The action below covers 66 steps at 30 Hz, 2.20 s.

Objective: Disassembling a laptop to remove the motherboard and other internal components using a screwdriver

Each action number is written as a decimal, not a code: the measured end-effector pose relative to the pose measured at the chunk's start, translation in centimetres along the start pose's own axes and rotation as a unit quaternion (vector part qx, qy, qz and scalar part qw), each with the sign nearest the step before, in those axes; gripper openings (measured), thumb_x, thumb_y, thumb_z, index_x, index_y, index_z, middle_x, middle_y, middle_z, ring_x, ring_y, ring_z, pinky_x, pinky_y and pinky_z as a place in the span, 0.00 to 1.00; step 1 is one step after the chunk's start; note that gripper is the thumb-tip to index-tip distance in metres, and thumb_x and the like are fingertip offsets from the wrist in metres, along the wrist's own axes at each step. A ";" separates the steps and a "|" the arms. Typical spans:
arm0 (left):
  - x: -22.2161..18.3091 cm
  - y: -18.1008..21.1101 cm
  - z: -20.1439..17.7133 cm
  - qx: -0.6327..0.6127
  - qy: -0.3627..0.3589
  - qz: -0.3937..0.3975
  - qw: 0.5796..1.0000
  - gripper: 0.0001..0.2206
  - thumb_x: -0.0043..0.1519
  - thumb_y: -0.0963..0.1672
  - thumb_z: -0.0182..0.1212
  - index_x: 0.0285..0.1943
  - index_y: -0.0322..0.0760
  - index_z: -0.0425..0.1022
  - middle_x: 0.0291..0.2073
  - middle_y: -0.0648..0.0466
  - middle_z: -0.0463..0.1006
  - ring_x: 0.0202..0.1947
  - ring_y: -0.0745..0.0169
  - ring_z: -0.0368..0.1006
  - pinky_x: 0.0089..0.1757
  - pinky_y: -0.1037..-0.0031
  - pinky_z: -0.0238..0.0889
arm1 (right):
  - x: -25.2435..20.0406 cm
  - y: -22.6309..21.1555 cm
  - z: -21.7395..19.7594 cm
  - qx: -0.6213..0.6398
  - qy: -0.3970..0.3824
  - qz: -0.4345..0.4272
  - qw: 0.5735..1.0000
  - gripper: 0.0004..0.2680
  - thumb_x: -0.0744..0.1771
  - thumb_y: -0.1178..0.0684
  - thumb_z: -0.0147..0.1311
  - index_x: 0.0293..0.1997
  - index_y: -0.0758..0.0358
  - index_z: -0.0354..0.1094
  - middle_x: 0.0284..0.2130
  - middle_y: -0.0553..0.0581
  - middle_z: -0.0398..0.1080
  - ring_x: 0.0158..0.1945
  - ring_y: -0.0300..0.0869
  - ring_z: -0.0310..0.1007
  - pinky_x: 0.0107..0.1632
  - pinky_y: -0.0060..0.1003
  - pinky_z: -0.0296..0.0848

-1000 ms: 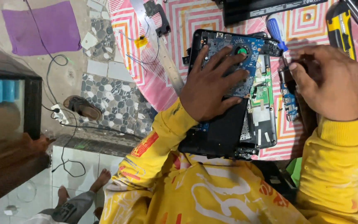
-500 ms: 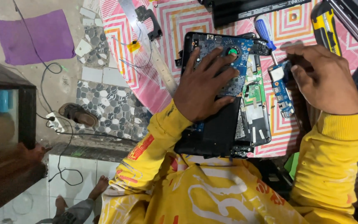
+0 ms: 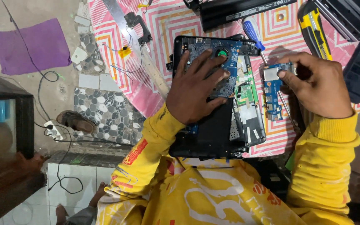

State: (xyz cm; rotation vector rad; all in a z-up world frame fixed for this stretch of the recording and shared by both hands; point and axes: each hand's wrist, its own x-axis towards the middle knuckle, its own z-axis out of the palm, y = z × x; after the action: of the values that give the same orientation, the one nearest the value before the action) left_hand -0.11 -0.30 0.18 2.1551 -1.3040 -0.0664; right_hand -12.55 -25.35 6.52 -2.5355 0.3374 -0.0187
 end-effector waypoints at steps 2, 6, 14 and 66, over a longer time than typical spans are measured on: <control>0.0 0.1 -0.1 0.000 -0.002 0.002 1.000 0.27 0.52 0.51 0.74 0.60 0.45 0.71 0.67 0.58 0.63 0.71 0.52 0.51 0.67 0.46 0.38 | -0.7 -0.2 -0.3 0.028 0.007 0.022 0.999 0.10 0.68 0.67 0.61 0.55 0.72 0.74 0.25 0.55 0.64 0.21 0.38 0.47 0.26 0.32 0.49; 0.0 0.3 -0.4 0.011 -0.019 0.008 1.000 0.29 0.52 0.51 0.72 0.63 0.45 0.70 0.67 0.55 0.62 0.72 0.48 0.50 0.66 0.43 0.39 | -2.1 -1.3 -0.1 0.123 0.045 0.057 0.990 0.11 0.69 0.70 0.59 0.58 0.77 0.71 0.32 0.58 0.67 0.27 0.37 0.53 0.31 0.29 0.55; -0.4 2.6 -4.6 -0.021 -0.004 -0.004 1.000 0.22 0.58 0.47 0.65 0.60 0.38 0.69 0.60 0.49 0.67 0.60 0.44 0.61 0.58 0.53 0.51 | -4.8 -1.4 3.6 0.394 0.115 0.108 0.905 0.07 0.72 0.65 0.49 0.56 0.73 0.65 0.35 0.56 0.68 0.29 0.35 0.66 0.37 0.24 0.73; -3.0 1.5 -2.6 0.010 0.097 -0.180 0.979 0.21 0.57 0.44 0.63 0.59 0.32 0.71 0.37 0.46 0.73 0.21 0.49 0.67 0.26 0.63 0.61 | -1.7 3.3 4.8 -0.136 0.050 0.006 0.989 0.07 0.75 0.56 0.53 0.44 0.71 0.68 0.21 0.63 0.68 0.20 0.56 0.65 0.30 0.47 0.64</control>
State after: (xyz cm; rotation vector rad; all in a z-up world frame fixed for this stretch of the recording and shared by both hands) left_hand -1.96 2.89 2.30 2.3261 -0.7991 0.0120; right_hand -14.53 -24.98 0.83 -2.8085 0.4206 -0.1011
